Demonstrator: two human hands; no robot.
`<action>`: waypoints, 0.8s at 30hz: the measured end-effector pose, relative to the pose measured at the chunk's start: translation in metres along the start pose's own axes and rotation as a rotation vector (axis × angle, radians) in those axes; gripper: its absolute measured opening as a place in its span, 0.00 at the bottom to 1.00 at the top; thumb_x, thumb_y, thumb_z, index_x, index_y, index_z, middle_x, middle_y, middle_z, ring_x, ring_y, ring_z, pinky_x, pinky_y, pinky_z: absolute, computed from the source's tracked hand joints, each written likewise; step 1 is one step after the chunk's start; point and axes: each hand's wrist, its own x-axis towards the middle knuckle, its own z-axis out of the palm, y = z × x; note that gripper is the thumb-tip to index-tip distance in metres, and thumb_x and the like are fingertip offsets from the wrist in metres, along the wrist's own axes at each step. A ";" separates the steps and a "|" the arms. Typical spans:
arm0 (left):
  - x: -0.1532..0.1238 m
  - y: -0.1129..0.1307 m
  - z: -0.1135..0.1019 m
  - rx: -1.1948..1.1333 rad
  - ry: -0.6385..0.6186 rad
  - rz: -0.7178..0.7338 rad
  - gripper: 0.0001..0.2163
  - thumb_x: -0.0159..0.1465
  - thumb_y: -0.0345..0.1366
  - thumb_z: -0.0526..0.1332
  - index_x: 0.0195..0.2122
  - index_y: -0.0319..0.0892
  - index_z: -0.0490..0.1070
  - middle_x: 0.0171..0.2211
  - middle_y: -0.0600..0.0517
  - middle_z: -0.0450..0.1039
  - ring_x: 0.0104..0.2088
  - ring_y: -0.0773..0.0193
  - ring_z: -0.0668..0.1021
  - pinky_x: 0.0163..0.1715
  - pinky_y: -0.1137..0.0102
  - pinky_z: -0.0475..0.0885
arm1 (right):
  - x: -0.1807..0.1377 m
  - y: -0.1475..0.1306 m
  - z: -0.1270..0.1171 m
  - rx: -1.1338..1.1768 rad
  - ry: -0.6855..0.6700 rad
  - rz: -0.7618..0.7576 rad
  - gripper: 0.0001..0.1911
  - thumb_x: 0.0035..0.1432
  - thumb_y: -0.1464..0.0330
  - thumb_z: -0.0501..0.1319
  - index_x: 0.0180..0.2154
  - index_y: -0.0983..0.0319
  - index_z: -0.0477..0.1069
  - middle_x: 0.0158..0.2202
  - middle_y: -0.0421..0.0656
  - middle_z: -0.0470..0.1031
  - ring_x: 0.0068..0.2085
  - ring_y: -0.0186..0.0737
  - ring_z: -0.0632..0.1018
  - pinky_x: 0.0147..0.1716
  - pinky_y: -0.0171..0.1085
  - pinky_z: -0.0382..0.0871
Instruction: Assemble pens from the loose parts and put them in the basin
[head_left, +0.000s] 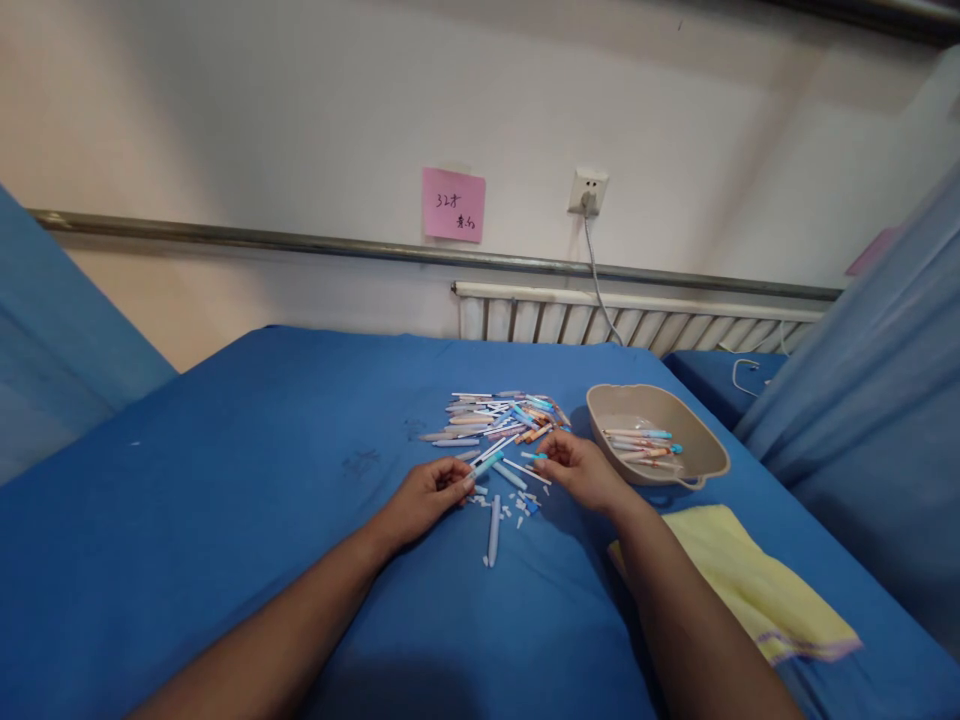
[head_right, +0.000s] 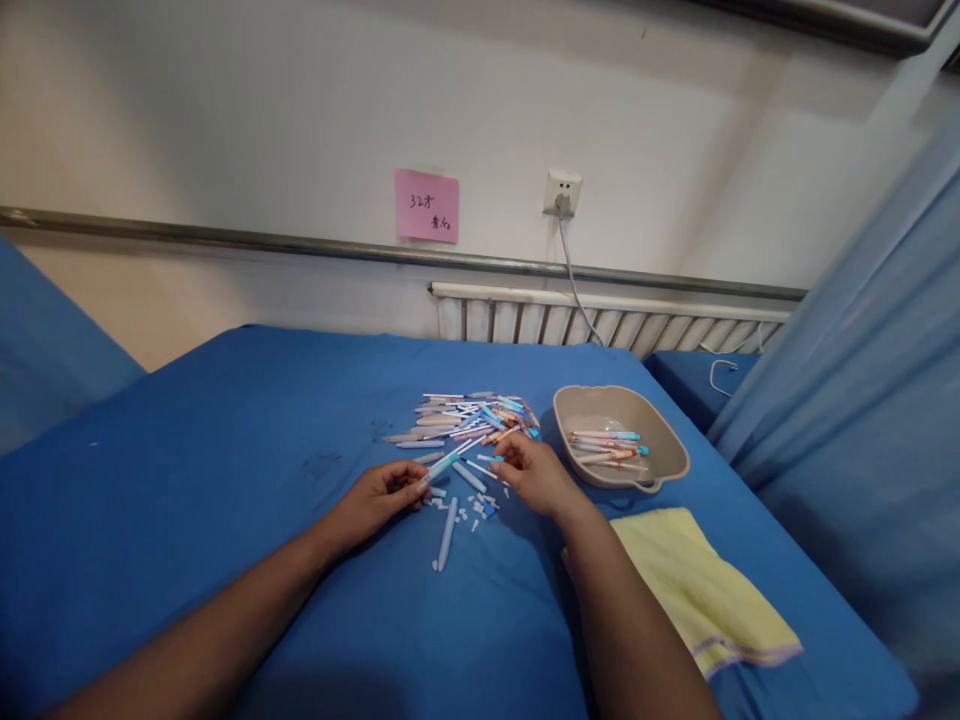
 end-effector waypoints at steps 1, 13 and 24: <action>0.000 0.001 0.000 0.006 -0.009 0.003 0.13 0.55 0.43 0.63 0.35 0.38 0.71 0.27 0.55 0.69 0.27 0.69 0.70 0.29 0.74 0.66 | 0.002 -0.001 0.004 0.080 0.007 -0.019 0.09 0.52 0.64 0.60 0.34 0.61 0.66 0.23 0.34 0.66 0.24 0.30 0.67 0.25 0.30 0.61; -0.002 0.003 0.001 0.074 -0.040 0.031 0.14 0.55 0.45 0.61 0.35 0.39 0.71 0.27 0.55 0.69 0.28 0.66 0.70 0.29 0.73 0.65 | 0.007 0.001 0.030 0.131 0.128 -0.103 0.10 0.54 0.63 0.58 0.37 0.61 0.70 0.30 0.40 0.72 0.28 0.34 0.71 0.27 0.32 0.66; -0.002 0.001 0.001 0.116 -0.036 0.057 0.14 0.56 0.44 0.60 0.37 0.38 0.72 0.28 0.54 0.70 0.29 0.66 0.70 0.30 0.74 0.64 | 0.000 -0.013 0.019 -0.267 0.139 -0.296 0.08 0.56 0.69 0.57 0.38 0.59 0.72 0.34 0.42 0.73 0.32 0.35 0.72 0.33 0.34 0.64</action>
